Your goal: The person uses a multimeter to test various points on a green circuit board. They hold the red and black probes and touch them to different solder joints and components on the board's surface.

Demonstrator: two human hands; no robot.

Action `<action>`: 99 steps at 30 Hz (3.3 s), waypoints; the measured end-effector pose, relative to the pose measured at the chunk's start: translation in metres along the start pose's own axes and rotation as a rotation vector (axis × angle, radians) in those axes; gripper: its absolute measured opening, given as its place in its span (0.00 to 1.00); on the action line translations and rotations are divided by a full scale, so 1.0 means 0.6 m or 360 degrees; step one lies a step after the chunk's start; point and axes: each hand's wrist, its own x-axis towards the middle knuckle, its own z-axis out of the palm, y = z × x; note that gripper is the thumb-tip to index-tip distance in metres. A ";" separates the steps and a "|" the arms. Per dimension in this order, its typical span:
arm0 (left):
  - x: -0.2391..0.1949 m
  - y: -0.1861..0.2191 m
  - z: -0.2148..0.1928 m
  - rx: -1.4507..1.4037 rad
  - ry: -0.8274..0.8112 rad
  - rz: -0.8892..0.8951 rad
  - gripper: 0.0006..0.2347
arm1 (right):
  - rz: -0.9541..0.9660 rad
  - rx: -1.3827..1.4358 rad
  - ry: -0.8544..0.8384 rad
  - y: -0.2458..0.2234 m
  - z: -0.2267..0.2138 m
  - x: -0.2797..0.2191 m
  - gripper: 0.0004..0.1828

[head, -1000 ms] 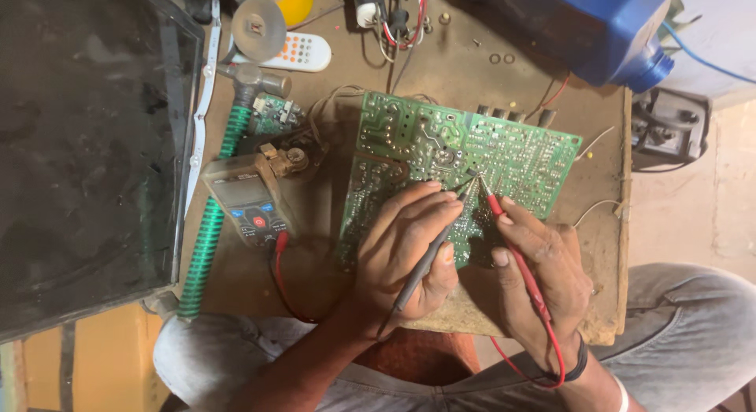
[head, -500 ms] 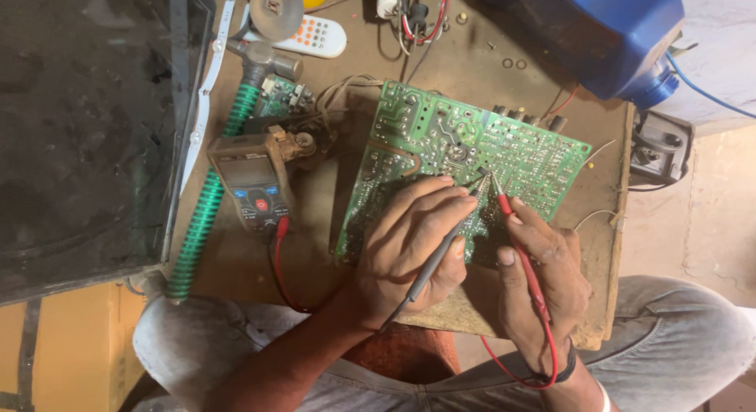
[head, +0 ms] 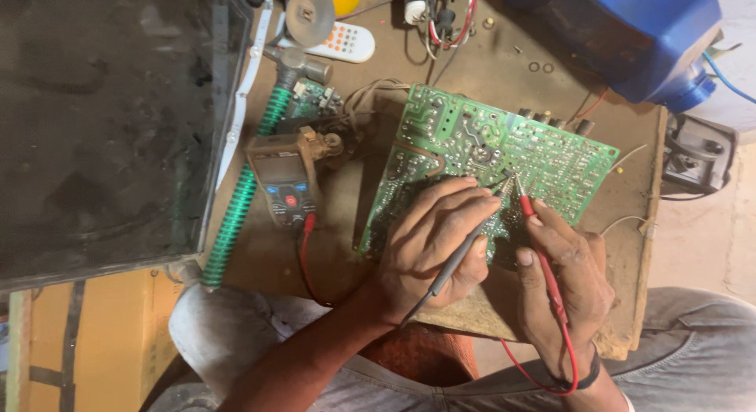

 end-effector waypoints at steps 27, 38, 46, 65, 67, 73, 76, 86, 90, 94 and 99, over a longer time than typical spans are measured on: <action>0.002 0.003 0.002 -0.0030 -0.0008 -0.0060 0.10 | 0.0091 0.0198 0.0060 0.003 -0.009 -0.011 0.12; -0.001 0.002 0.003 0.0014 -0.0016 -0.0088 0.10 | -0.0093 0.0160 0.0128 0.007 -0.012 -0.016 0.10; -0.002 -0.001 0.005 0.0036 -0.0015 -0.0069 0.10 | -0.0031 0.0153 0.0084 0.004 -0.013 -0.017 0.09; -0.003 -0.004 0.010 0.0059 0.0027 -0.0057 0.11 | 0.0078 0.0190 0.0054 0.004 -0.014 -0.020 0.11; -0.004 -0.004 0.010 0.0027 0.0035 -0.0069 0.11 | 0.0081 0.0186 0.0049 0.004 -0.016 -0.020 0.11; -0.007 -0.005 0.009 -0.0007 0.0052 -0.0090 0.11 | 0.0096 0.0181 0.0042 0.002 -0.016 -0.018 0.11; -0.006 -0.005 0.009 -0.0004 0.0051 -0.0082 0.11 | 0.0091 0.0190 0.0053 0.003 -0.016 -0.018 0.11; -0.008 -0.005 0.008 -0.0041 0.0073 -0.0084 0.09 | 0.0077 0.0207 0.0034 0.005 -0.017 -0.020 0.09; -0.007 -0.006 0.009 -0.0039 0.0084 -0.0075 0.09 | 0.0057 0.0194 0.0026 0.007 -0.017 -0.020 0.09; -0.009 -0.005 0.007 -0.0049 0.0068 -0.0086 0.10 | 0.0039 0.0150 0.0007 0.008 -0.016 -0.020 0.09; -0.009 -0.005 0.007 -0.0048 0.0079 -0.0089 0.09 | 0.0022 0.0161 0.0008 0.006 -0.016 -0.018 0.09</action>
